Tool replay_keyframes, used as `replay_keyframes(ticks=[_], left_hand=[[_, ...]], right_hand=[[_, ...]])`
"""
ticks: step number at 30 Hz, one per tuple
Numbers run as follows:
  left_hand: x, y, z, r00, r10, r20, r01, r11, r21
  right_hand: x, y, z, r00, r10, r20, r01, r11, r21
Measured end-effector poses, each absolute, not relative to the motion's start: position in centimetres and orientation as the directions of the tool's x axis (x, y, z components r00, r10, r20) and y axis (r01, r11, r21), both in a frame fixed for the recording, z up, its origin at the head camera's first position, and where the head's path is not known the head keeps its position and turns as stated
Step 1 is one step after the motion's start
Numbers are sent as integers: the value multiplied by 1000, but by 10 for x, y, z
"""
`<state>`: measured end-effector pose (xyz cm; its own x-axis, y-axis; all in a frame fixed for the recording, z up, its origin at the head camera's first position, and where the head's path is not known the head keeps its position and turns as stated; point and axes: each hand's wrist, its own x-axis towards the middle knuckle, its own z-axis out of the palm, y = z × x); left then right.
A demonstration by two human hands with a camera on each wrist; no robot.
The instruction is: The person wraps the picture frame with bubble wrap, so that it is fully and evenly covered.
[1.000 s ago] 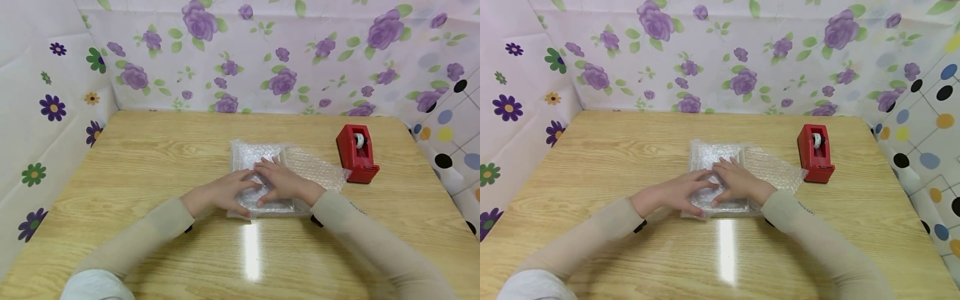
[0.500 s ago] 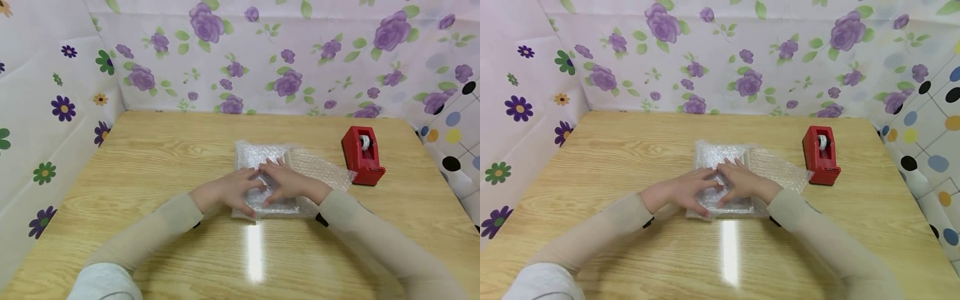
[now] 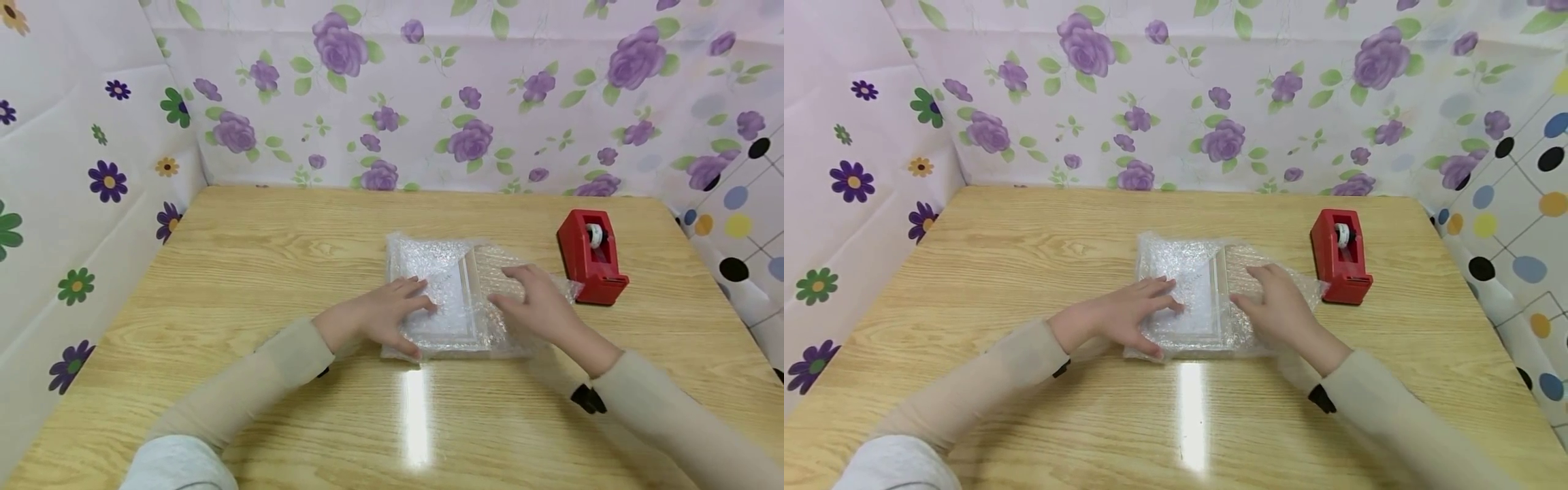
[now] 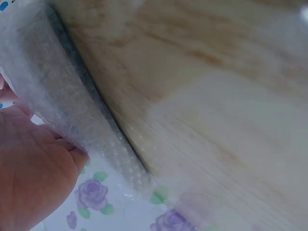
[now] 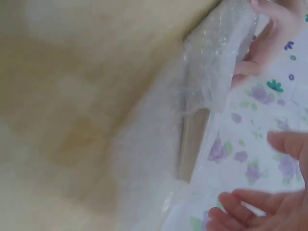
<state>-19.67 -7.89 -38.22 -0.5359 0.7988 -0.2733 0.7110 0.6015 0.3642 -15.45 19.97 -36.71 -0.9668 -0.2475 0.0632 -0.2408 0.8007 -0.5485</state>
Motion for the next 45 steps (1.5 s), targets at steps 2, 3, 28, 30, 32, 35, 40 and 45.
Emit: replay_keyframes(ticks=[2, 3, 28, 30, 32, 35, 40, 45], left_hand=[[-197, -80, -385, -533, 804, -265, 717, 595, 364], [-198, -81, -386, -531, 805, -263, 720, 593, 361], [-196, -82, -386, -528, 821, -217, 734, 570, 369], [-195, -82, -386, -526, 822, -218, 733, 568, 373], [-195, -82, -385, -525, 824, -216, 733, 566, 377], [-195, -82, -386, -526, 824, -210, 729, 564, 388], [-195, -82, -388, -523, 830, -195, 733, 554, 395], [-196, -82, -389, -526, 828, -191, 729, 556, 399]], right_hand=[[-146, 209, -367, -981, -187, 57, -185, 789, -586], [-141, 212, -367, -986, -160, 49, -157, 783, -602], [-86, 235, -396, -878, 19, -478, 469, 223, -854], [-86, 233, -399, -877, 14, -481, 476, 165, -864], [-87, 232, -401, -879, 5, -477, 473, 138, -870], [-88, 227, -404, -879, 7, -477, 473, 139, -870], [-91, 219, -406, -887, 26, -461, 454, 234, -860], [-94, 210, -407, -917, 41, -397, 388, 317, -865]])
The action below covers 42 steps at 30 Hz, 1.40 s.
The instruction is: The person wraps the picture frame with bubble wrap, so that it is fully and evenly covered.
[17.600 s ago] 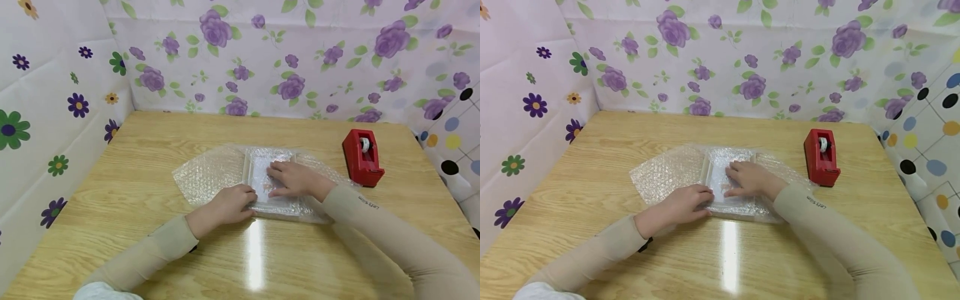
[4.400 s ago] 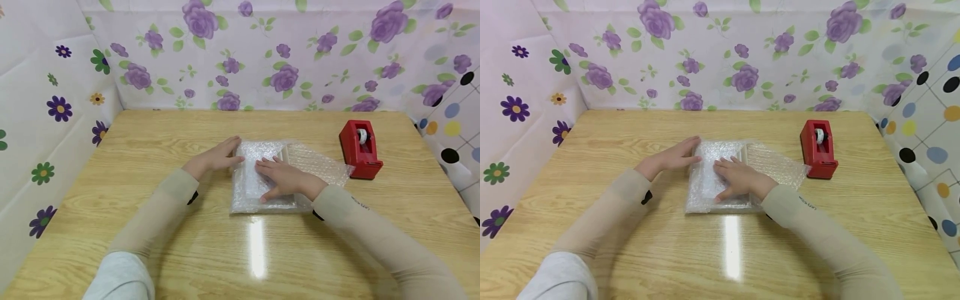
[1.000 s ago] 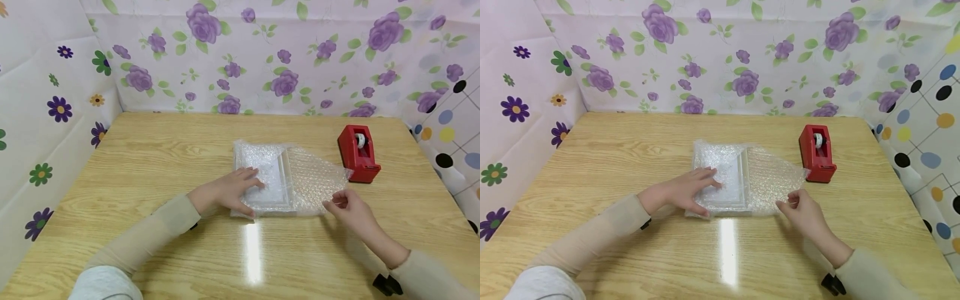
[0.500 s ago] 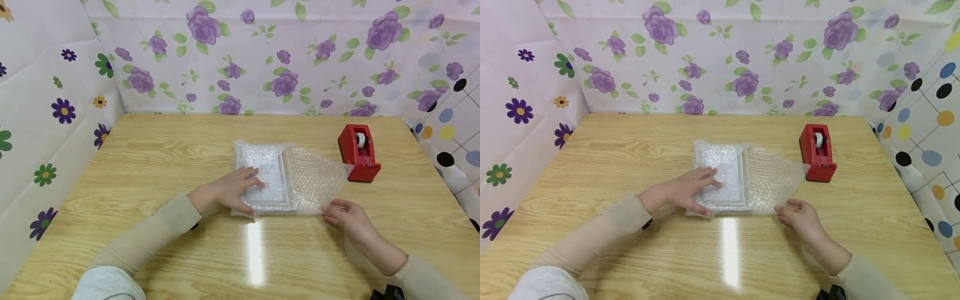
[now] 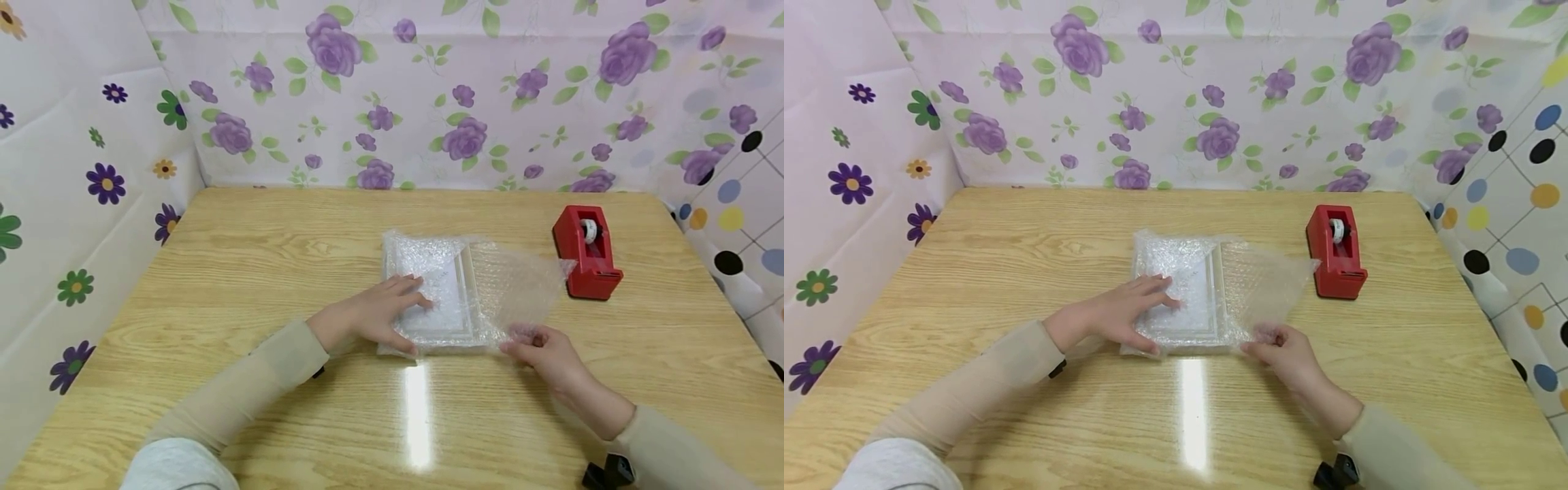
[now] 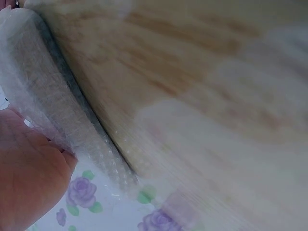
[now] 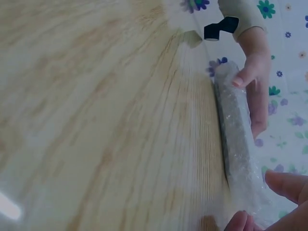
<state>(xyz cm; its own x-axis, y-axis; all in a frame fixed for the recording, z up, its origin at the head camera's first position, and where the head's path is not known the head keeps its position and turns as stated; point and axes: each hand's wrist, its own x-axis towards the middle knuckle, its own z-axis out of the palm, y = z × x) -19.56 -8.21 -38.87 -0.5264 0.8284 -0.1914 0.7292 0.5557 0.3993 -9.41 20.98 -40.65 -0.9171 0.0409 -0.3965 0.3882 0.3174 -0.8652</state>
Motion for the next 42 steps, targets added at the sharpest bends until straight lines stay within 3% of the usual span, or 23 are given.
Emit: replay_keyframes(ticks=[13, 23, 32, 35, 39, 42], left_hand=[[-195, -82, -389, -529, 824, -205, 725, 564, 395], [-196, -81, -389, -526, 829, -191, 732, 556, 394], [-196, -80, -391, -520, 833, -189, 737, 550, 394], [-196, -80, -391, -518, 835, -185, 741, 546, 391], [-197, -80, -390, -523, 833, -181, 740, 549, 388], [-197, -79, -390, -527, 830, -180, 740, 553, 383]], right_hand=[[-96, 196, -409, -943, 61, -327, 327, 343, -881], [-94, 189, -403, -997, -66, -44, 6, 492, -870], [-95, 189, -401, -973, -228, 35, -142, 472, -870], [-98, 196, -399, -951, -309, 17, -145, 398, -906], [-108, 207, -399, -918, -388, -83, -24, 264, -964], [-117, 212, -401, -899, -417, -134, 28, 250, -968]])
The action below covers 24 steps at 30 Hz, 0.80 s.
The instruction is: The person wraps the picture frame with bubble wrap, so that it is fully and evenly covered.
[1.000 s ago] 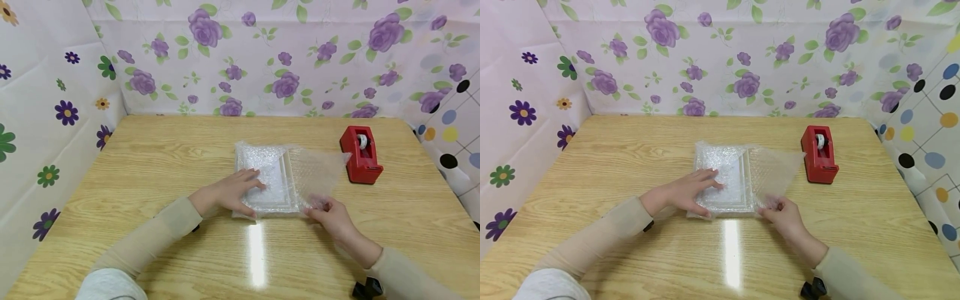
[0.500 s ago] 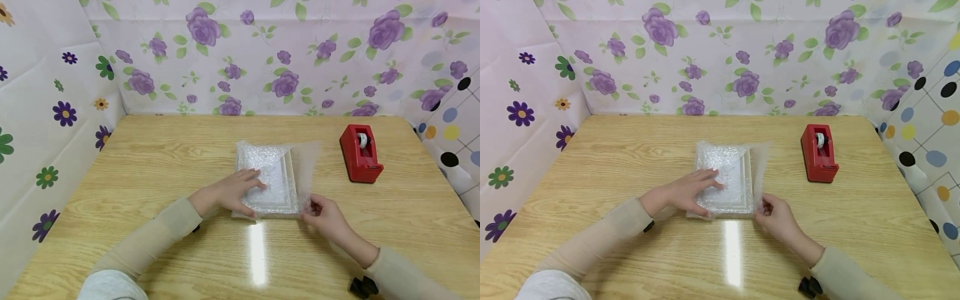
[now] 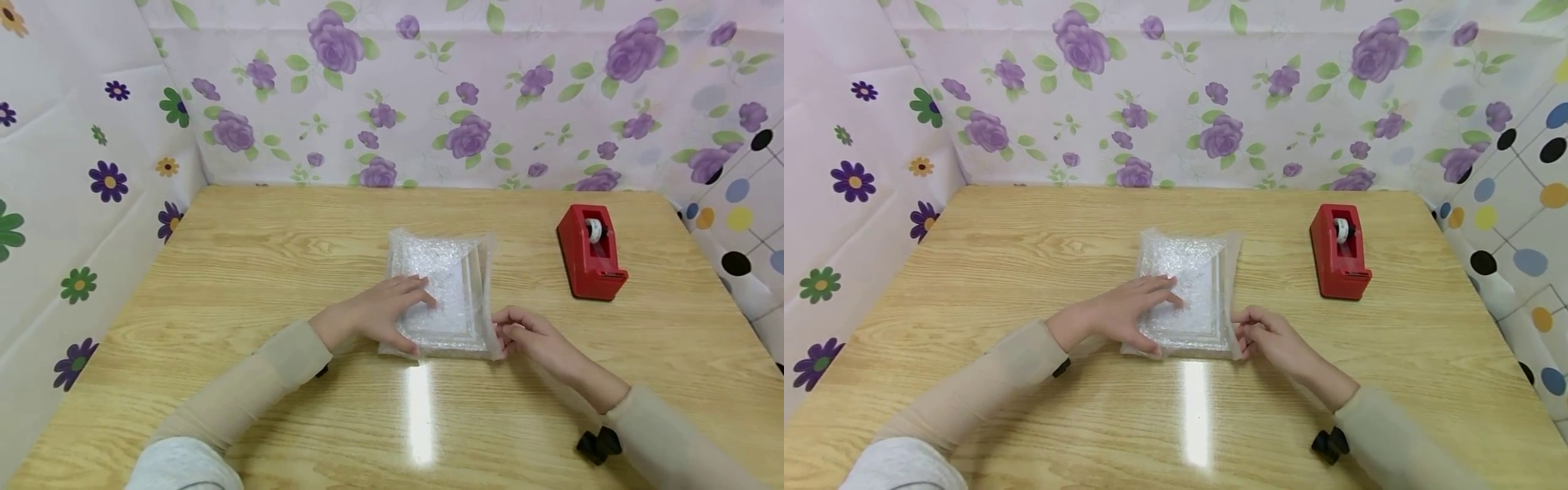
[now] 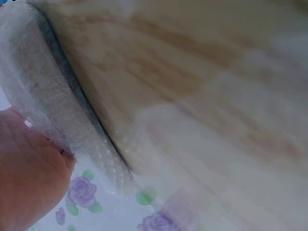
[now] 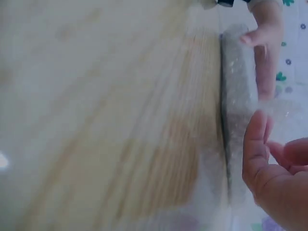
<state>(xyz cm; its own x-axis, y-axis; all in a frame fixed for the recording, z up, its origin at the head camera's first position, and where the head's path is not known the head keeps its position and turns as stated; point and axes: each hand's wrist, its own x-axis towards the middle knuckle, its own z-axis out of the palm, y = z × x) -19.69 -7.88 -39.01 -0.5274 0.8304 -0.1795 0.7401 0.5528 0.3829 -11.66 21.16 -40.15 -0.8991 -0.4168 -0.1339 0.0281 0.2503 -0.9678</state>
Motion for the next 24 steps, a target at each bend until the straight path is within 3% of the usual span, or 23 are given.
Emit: replay_keyframes(ticks=[8, 15, 24], left_hand=[[-196, -79, -388, -542, 819, -189, 731, 570, 375], [-197, -79, -388, -559, 806, -194, 712, 587, 386], [-198, -82, -388, -552, 809, -203, 716, 584, 383]], right_hand=[[-137, 213, -408, -926, -366, -87, -60, 372, -926], [-151, 211, -410, -932, -353, -83, -60, 376, -925], [-180, 217, -410, -916, -373, -147, -111, 588, -801]])
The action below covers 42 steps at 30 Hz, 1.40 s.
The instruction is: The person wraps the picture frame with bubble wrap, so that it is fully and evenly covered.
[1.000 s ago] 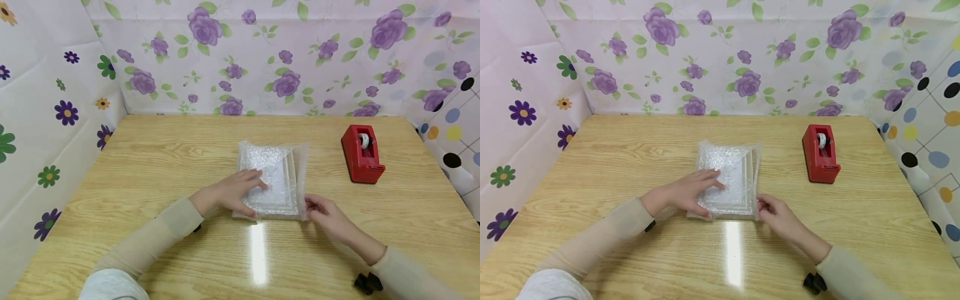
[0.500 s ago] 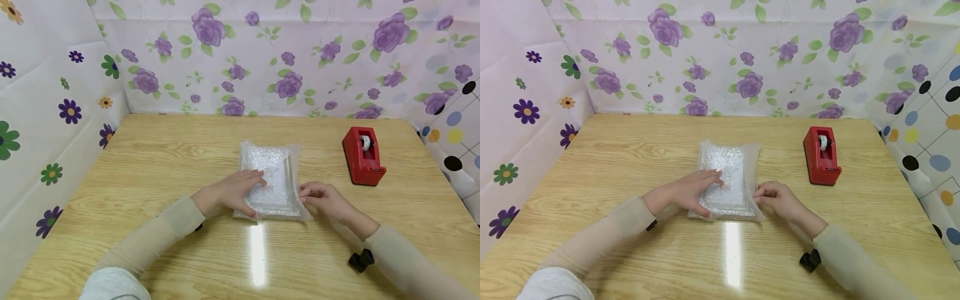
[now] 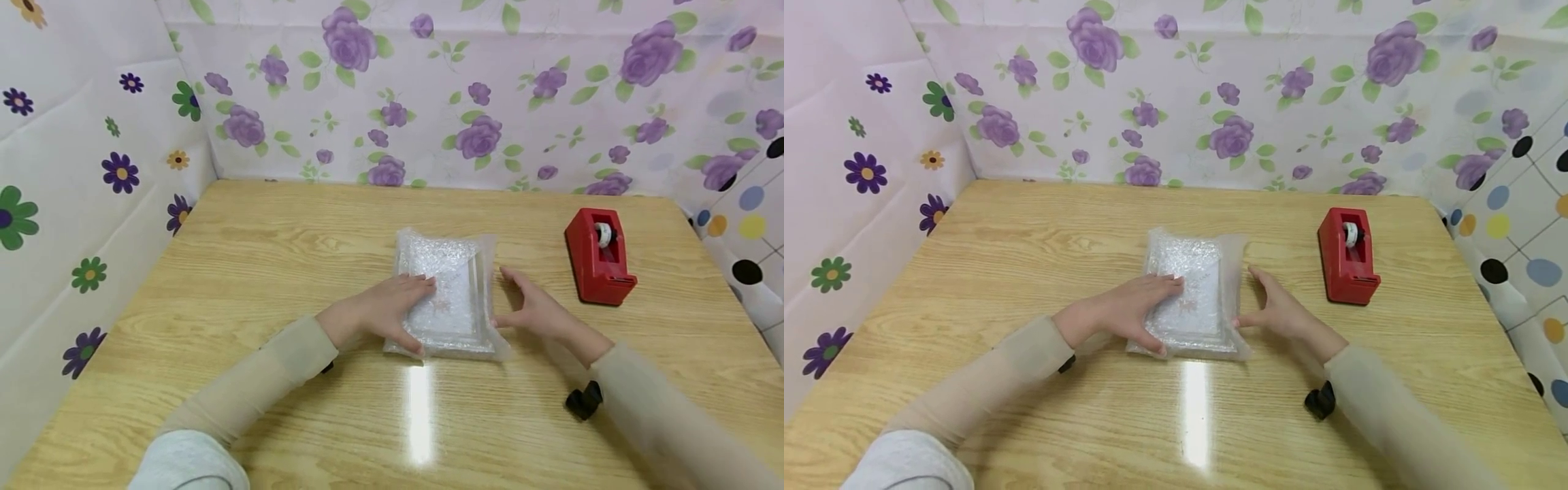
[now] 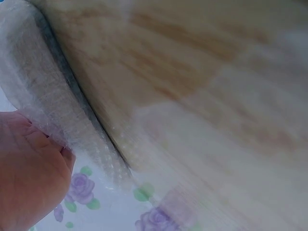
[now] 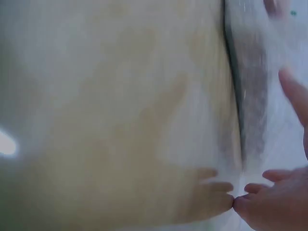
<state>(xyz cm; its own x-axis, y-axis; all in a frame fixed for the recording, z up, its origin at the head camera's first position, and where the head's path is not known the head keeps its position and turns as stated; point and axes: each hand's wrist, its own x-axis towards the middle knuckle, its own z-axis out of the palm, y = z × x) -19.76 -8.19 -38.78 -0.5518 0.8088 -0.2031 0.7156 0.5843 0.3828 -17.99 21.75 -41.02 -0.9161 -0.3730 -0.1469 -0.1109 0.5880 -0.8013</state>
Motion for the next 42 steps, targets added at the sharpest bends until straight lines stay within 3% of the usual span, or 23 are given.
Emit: replay_keyframes(ticks=[8, 19, 30, 42], left_hand=[[-198, -82, -388, -548, 808, -217, 714, 587, 383], [-199, -82, -389, -533, 814, -230, 711, 578, 401], [-203, -84, -392, -508, 836, -207, 717, 544, 437], [-203, -82, -390, -521, 826, -213, 705, 558, 438]], right_hand=[[-213, 221, -415, -860, -444, -254, -134, 675, -725], [-225, 220, -416, -795, -565, -220, -233, 621, -748], [-230, 211, -412, -770, -610, -185, -349, 646, -679], [-232, 195, -377, -784, -524, -333, -424, 844, -329]])
